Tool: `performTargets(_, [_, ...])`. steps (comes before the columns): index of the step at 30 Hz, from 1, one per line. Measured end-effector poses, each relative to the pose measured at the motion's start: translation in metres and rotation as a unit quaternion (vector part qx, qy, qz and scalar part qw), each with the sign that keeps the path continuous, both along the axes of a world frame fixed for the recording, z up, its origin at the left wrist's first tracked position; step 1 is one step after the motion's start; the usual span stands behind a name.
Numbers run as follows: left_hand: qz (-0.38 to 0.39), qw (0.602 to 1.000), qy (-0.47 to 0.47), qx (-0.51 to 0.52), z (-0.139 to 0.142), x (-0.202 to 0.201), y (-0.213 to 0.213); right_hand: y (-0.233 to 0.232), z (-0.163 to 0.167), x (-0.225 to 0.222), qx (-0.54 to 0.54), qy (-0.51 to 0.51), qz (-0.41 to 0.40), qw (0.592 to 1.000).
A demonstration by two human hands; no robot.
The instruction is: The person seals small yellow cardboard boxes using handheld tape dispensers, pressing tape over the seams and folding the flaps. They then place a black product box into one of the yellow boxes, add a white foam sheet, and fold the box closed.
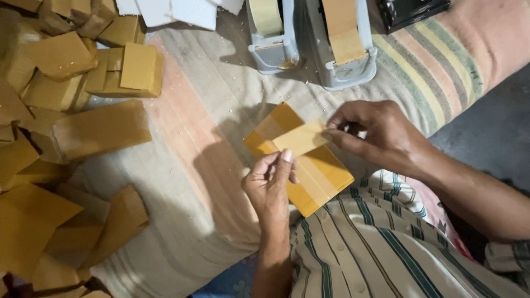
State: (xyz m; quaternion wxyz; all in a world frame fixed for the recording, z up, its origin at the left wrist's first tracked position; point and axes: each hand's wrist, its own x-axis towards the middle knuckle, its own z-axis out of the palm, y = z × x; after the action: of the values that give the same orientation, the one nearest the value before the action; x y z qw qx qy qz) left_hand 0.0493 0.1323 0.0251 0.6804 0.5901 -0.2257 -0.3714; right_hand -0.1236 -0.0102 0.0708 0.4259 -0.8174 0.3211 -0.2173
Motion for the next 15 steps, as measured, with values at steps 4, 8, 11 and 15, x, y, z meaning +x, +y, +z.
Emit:
performTargets(4, [0.073,0.979,-0.183,0.044,-0.011,0.025,0.001,-0.011,-0.021,0.041,-0.027,0.016,0.008,0.999])
performTargets(8, [0.132,0.961,-0.243,0.014,-0.035,0.048,-0.014,-0.025,-0.038,0.077,-0.037,-0.017,0.021,0.999])
performTargets(11, [0.125,0.944,-0.298,0.063,-0.049,0.062,-0.022,-0.029,-0.046,0.091,-0.032,-0.007,0.014,0.999])
performTargets(15, [0.141,0.899,-0.388,0.143,-0.056,0.061,-0.021,-0.029,-0.054,0.095,-0.078,0.034,0.008,0.996])
